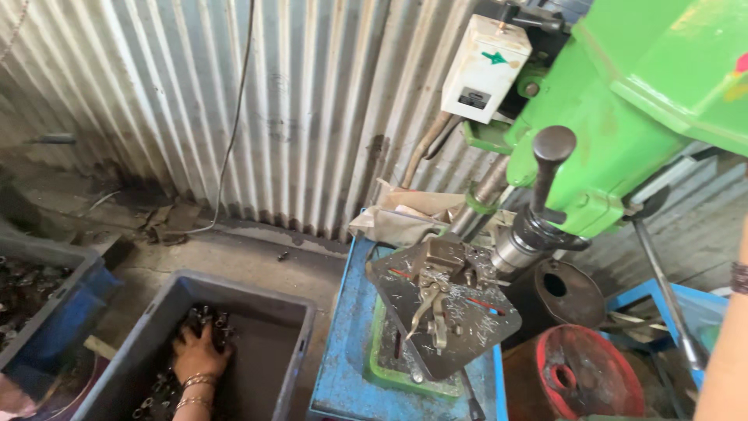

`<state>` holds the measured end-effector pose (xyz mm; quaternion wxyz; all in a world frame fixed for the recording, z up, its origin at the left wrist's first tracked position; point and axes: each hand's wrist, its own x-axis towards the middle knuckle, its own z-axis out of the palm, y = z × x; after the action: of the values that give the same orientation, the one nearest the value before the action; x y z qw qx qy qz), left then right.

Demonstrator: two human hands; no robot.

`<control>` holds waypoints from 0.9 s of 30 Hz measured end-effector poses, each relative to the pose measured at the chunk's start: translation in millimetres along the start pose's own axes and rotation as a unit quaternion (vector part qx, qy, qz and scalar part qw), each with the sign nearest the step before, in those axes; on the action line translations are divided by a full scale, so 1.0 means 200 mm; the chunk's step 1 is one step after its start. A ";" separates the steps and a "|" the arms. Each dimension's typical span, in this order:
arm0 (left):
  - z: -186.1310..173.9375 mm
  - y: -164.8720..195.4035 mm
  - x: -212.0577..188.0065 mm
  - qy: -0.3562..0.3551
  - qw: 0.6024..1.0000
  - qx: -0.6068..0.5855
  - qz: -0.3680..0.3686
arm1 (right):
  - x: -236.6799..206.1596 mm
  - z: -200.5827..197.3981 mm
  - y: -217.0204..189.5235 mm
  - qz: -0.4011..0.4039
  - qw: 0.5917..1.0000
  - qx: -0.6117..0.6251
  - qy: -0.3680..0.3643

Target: The person operates a bench drill press, holding the feed lever with one hand while positioning small metal workpieces on the drill table with the other. They drill each part, then move finished pieces into a nearby bin of completed parts and place new workpieces under the bit.

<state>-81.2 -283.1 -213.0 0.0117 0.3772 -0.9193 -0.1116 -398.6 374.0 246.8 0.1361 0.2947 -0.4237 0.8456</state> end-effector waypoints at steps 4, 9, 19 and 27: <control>0.03 0.01 -0.12 0.043 0.999 0.013 -0.001 | 0.00 0.02 -0.04 0.005 1.000 0.008 0.000; 0.04 0.02 -0.24 0.075 0.994 0.081 0.027 | -0.01 0.02 -0.06 0.007 1.000 0.015 -0.004; -0.02 0.04 -0.13 0.031 0.999 0.002 -0.037 | 0.00 0.09 -0.09 0.001 1.000 0.029 0.000; 0.08 0.02 -0.21 0.021 0.997 0.071 0.027 | -0.05 0.28 -0.15 -0.002 0.996 0.087 0.008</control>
<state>-55.2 -248.1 -225.4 0.0073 0.3547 -0.9342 -0.0376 -355.6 347.1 285.4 0.1152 0.2992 -0.3468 0.8815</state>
